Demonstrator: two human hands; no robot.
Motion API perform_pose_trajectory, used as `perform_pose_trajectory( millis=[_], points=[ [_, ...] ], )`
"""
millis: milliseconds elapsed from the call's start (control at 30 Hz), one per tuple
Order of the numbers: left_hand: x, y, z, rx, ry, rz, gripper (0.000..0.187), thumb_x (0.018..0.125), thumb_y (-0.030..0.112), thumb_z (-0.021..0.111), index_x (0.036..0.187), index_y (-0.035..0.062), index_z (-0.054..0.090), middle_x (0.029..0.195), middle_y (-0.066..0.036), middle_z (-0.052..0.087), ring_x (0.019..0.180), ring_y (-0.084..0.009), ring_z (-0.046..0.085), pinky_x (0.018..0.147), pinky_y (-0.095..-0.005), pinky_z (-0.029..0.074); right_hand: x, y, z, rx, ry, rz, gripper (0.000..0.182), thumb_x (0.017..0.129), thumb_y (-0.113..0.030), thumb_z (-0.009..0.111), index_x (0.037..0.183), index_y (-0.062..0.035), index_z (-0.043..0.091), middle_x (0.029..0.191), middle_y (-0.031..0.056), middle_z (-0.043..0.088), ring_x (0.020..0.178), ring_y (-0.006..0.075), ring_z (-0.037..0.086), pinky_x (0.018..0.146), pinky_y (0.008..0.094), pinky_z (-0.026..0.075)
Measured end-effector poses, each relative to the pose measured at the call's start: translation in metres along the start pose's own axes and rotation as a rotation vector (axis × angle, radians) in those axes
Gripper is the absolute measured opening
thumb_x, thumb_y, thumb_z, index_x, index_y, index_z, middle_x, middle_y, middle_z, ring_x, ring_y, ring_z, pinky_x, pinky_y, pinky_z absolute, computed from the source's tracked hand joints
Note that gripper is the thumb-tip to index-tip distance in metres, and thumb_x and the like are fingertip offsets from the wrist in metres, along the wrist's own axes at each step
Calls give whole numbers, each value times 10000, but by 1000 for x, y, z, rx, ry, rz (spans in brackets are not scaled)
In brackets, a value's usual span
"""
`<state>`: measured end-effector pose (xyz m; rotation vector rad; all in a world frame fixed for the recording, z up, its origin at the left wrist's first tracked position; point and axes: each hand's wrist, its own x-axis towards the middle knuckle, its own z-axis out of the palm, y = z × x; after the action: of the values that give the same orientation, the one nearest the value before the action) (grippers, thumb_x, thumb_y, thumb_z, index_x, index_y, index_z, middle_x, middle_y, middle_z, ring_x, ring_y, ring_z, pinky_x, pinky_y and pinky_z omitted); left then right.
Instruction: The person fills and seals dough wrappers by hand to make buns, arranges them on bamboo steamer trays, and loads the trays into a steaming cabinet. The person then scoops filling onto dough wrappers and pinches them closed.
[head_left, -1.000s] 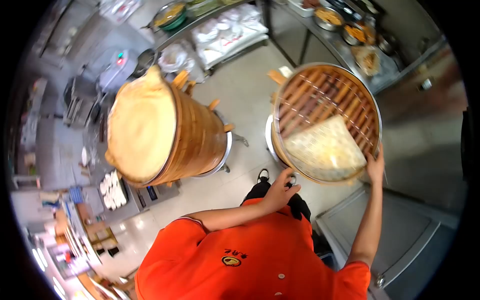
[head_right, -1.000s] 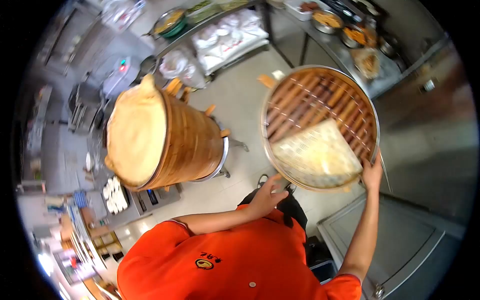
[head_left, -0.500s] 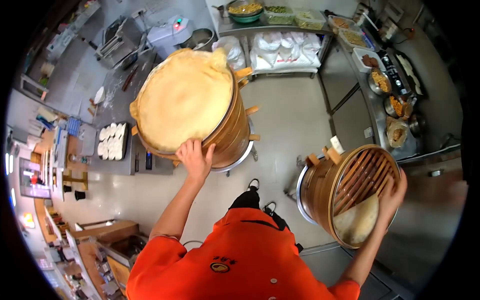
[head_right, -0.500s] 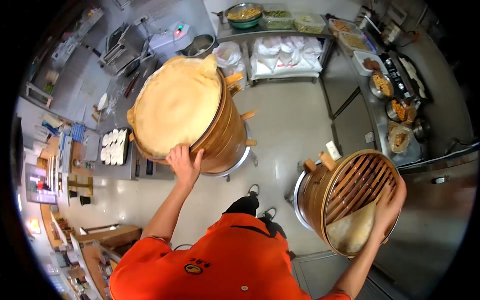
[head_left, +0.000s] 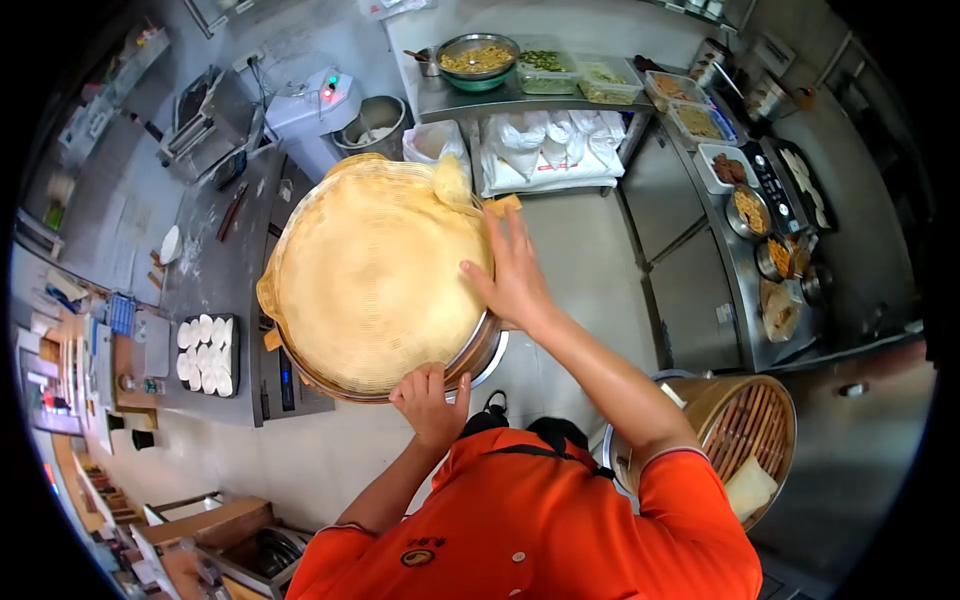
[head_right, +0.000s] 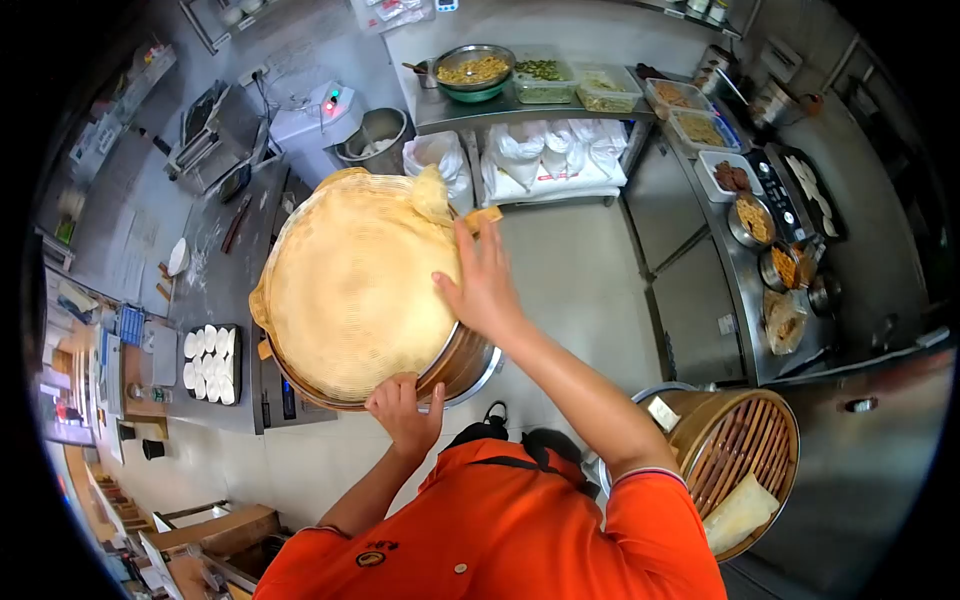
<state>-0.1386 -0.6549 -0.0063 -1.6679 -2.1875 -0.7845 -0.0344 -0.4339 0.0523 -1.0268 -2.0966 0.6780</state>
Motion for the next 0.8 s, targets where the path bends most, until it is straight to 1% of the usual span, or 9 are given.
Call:
perform_pose_trajectory(
  millis=[67, 200, 300, 433, 533, 633, 667, 700, 800],
  points=[
    [6, -3, 0, -7, -27, -11, 388, 843, 365, 774, 1081, 89, 643, 1050, -67, 614, 1020, -275, 534, 922, -431, 302, 36, 14, 10, -218, 70, -84, 816, 918, -337, 743, 1542, 28, 366, 1527, 383, 370, 1418, 561, 368, 1194, 536, 318],
    [15, -5, 4, -56, -56, -30, 395, 798, 340, 784, 1080, 103, 642, 1051, -52, 610, 1010, -259, 533, 928, -429, 306, 101, 47, 14, -161, 4, -88, 816, 910, -349, 745, 1530, 36, 381, 1499, 387, 407, 1423, 547, 373, 1185, 547, 324],
    [27, 0, 2, -55, -90, -54, 382, 776, 338, 795, 1052, 115, 654, 1051, -44, 610, 1002, -257, 540, 921, -437, 317, 157, 71, 18, -44, -88, -76, 778, 944, -424, 717, 1501, 45, 443, 1506, 350, 444, 1424, 495, 414, 1175, 495, 370],
    [43, 7, 16, -21, -66, -171, 323, 762, 315, 802, 984, 119, 672, 1026, -46, 615, 989, -268, 555, 905, -454, 336, 250, 85, 55, 68, -409, -63, 811, 968, -512, 647, 1511, 54, 442, 1532, 309, 468, 1455, 402, 440, 1208, 437, 347],
    [65, 37, 25, 16, -5, -329, 215, 830, 271, 767, 886, 99, 652, 1001, -63, 615, 968, -292, 561, 935, -470, 374, 309, 94, 87, 87, -586, -233, 869, 939, -543, 681, 1507, 69, 440, 1503, 314, 501, 1431, 415, 472, 1197, 444, 359],
    [84, 81, 43, 81, 168, -479, 235, 873, 290, 767, 882, 87, 649, 974, -98, 588, 987, -312, 565, 977, -490, 436, 349, 109, 121, 206, -857, -209, 743, 995, -453, 659, 1510, 45, 458, 1462, 258, 573, 1362, 337, 553, 1133, 388, 417],
    [86, 99, 53, 73, 171, -566, 263, 901, 316, 753, 924, 77, 647, 1026, -120, 585, 1052, -336, 565, 1046, -506, 426, 360, 113, 126, 347, -1074, -168, 656, 1036, -417, 613, 1497, 31, 486, 1425, 222, 612, 1310, 289, 584, 1102, 363, 433],
    [94, 113, 55, 93, 259, -637, 295, 925, 335, 731, 998, 59, 658, 1078, -144, 580, 1119, -376, 556, 1136, -540, 391, 368, 130, 140, 214, -1071, -235, 594, 1067, -397, 568, 1476, 29, 511, 1405, 203, 627, 1282, 270, 593, 1088, 362, 442],
    [91, 138, 69, 158, 371, -784, 341, 974, 383, 668, 923, 50, 615, 1087, -154, 566, 1210, -383, 526, 1213, -548, 319, 375, 166, 156, 308, -1153, -255, 623, 1090, -387, 534, 1538, 34, 430, 1520, 170, 529, 1357, 265, 519, 1141, 346, 390]
  ],
)
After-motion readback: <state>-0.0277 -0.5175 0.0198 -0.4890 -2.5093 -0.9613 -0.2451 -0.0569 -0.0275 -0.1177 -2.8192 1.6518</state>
